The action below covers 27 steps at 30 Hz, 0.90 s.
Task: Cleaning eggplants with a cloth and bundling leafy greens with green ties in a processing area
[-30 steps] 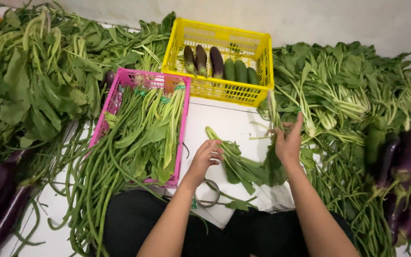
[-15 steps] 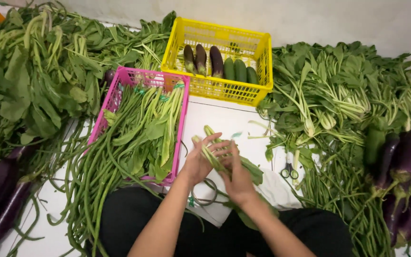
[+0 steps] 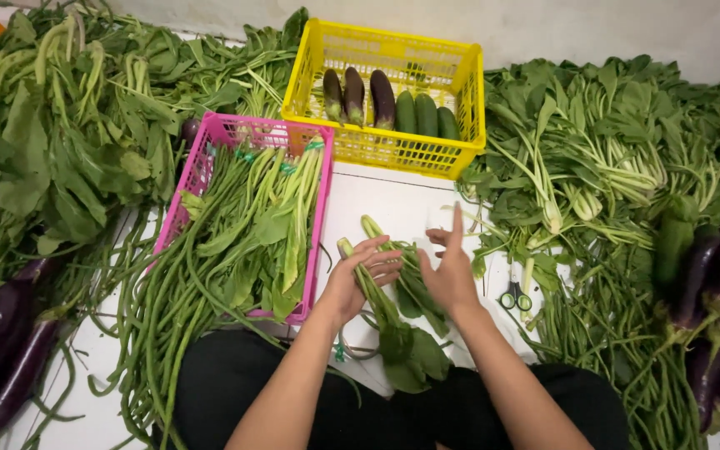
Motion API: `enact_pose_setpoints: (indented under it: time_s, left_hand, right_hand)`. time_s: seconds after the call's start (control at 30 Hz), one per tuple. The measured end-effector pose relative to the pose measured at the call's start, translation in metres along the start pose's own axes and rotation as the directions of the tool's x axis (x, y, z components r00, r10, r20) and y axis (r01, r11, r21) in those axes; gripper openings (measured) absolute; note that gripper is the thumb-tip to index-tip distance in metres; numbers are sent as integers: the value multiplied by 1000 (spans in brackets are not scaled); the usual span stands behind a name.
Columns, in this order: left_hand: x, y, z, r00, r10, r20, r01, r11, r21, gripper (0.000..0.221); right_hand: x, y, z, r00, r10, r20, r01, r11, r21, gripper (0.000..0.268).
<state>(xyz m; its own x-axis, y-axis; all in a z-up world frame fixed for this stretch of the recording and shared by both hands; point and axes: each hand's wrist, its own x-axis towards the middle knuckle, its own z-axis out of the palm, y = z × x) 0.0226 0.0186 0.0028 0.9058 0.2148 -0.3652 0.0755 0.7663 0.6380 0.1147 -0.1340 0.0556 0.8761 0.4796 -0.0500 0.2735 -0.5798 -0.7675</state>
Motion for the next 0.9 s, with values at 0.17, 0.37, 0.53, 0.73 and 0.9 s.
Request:
enact_pose_setpoints:
  time_s: [0.17,0.37,0.53,0.73,0.9]
  left_hand:
    - [0,0,1,1000,-3,17,3,1000,-5,46]
    - [-1,-1,-1,1000,-16,2,16,1000,-4,47]
    - [-4,1,1,1000,-23,-9,23,1000,12,47]
    - [1,-2,-2,1000,-20,-4,20,999,28,48]
    - [0,-2,-2,999,-20,-28,20,1000,16,51]
  right_hand:
    - [19,46,44,983,5,183,18,992,-122,104]
    - [22,86,72,975,-5,224,88,928,-362,98]
    - [24,94,77,984,6,180,64,922,-382,95]
    - [18,85,68,984,4,176,49,954,-297,94]
    - [19,89,47,974,176,145,-180,984,11,106]
